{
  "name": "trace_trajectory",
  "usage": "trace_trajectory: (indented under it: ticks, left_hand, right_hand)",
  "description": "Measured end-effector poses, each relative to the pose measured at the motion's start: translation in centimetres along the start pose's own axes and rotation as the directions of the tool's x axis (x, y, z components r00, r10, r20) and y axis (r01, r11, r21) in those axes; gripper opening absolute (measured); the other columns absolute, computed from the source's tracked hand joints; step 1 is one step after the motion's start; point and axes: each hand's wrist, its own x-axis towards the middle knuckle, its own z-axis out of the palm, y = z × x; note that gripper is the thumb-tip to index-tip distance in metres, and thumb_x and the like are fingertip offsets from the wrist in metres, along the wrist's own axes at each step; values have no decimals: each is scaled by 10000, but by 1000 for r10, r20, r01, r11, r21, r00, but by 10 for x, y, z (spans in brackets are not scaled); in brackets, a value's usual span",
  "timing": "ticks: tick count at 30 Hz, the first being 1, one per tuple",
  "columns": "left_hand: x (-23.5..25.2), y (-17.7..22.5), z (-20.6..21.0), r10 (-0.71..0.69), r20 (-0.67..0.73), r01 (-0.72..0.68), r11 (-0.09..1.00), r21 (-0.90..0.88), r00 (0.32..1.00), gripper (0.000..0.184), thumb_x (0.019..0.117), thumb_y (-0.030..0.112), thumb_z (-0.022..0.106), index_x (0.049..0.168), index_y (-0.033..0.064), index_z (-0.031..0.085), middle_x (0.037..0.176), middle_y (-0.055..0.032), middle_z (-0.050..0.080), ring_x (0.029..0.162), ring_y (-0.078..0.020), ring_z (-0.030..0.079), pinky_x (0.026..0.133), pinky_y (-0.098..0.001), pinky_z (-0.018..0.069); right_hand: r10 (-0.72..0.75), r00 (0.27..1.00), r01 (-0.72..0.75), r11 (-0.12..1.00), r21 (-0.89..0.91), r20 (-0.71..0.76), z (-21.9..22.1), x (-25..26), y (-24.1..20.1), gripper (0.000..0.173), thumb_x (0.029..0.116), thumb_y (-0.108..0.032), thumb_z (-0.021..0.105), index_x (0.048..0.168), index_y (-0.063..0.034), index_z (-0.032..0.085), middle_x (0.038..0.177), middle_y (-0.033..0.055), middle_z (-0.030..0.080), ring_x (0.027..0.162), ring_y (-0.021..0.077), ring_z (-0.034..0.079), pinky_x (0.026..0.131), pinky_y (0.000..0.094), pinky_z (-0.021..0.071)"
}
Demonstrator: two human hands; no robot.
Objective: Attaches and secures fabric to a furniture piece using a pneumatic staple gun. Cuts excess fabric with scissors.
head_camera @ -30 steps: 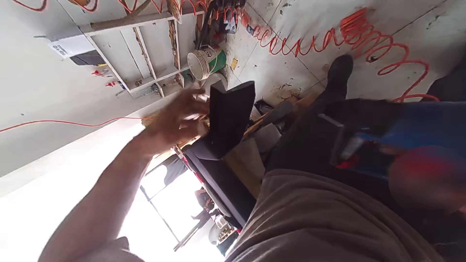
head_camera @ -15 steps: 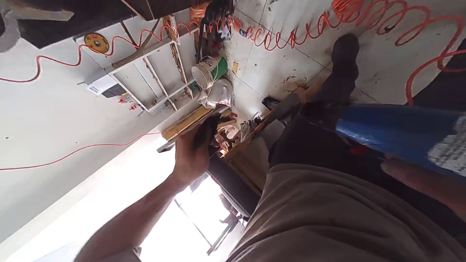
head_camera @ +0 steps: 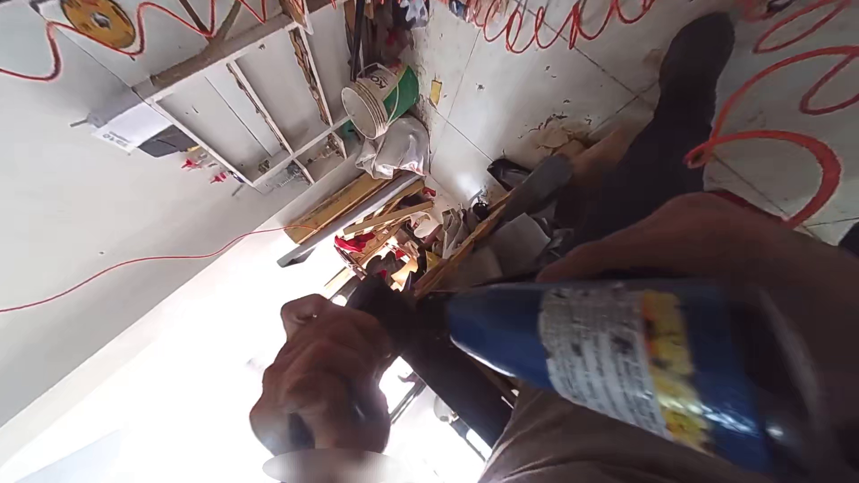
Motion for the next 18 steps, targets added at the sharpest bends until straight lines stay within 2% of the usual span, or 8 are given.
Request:
trace_trajectory:
  ticks: [2, 4, 6, 10, 13, 16, 17, 18]
  left_hand:
    - [-1, 2, 5, -50, -84, 46, 998, -53, 995, 439, 1110, 345, 356, 714, 203, 482, 570, 71, 477, 625, -47, 524, 869, -247, 422]
    - [-1, 1, 10, -65, -149, 52, 994, -93, 987, 443, 1115, 332, 338, 721, 192, 483, 555, 63, 457, 598, -57, 517, 836, -241, 442]
    - [-2, -1, 8, -58, -153, 37, 990, -138, 987, 428, 1114, 307, 341, 731, 180, 486, 556, 51, 449, 580, -80, 504, 801, -259, 455]
    - [-6, -4, -1, -60, -104, 39, 980, -194, 993, 382, 1073, 248, 404, 714, 155, 492, 562, 23, 465, 588, -103, 506, 805, -292, 441]
    - [-4, -11, 0, -32, -123, 4, 974, -225, 992, 354, 1048, 249, 450, 708, 156, 485, 559, 22, 441, 565, -101, 473, 750, -290, 432]
    - [0, -3, 13, -137, -253, 81, 972, -222, 958, 441, 1109, 317, 360, 710, 176, 483, 557, 56, 457, 583, -66, 505, 796, -242, 444]
    - [0, -2, 14, -150, -277, 84, 968, -235, 949, 444, 1113, 320, 344, 718, 175, 486, 556, 58, 450, 583, -66, 505, 801, -236, 453]
    - [-1, -1, 13, -152, -285, 84, 967, -239, 946, 439, 1113, 313, 336, 724, 172, 483, 549, 54, 439, 571, -75, 497, 802, -244, 459]
  right_hand:
    - [-97, 994, 94, 994, 48, 53, 2, 16, 15, 196, 737, -365, 793, 919, -331, 731, 666, -225, 548, 508, -138, 435, 385, 132, 388]
    - [-63, 984, 48, 995, 90, 169, -5, 31, 16, 253, 732, -384, 821, 969, -365, 734, 689, -236, 589, 515, -152, 476, 390, 136, 457]
    - [-51, 969, 28, 995, 99, 240, -11, 41, 11, 290, 719, -348, 824, 999, -369, 749, 705, -236, 611, 529, -157, 501, 400, 129, 477]
    - [-43, 955, 42, 999, 10, 294, -12, 51, 0, 257, 723, -345, 811, 971, -353, 744, 692, -237, 564, 525, -166, 442, 387, 102, 384]
    - [32, 942, 8, 993, -117, 333, -12, 57, -6, 230, 720, -383, 796, 941, -376, 735, 660, -224, 559, 512, -137, 450, 386, 131, 367]
    - [185, 958, -109, 941, -319, 221, -13, 49, -21, 153, 720, -404, 731, 871, -377, 738, 625, -229, 556, 542, -104, 509, 432, 162, 389]
    - [259, 939, -186, 936, -300, 225, -18, 47, -26, 113, 757, -357, 762, 864, -327, 740, 642, -192, 573, 574, -53, 525, 490, 211, 391]
    - [240, 950, -188, 950, -248, 201, -19, 41, -23, 95, 734, -312, 769, 816, -299, 722, 634, -181, 576, 568, -49, 528, 488, 207, 392]
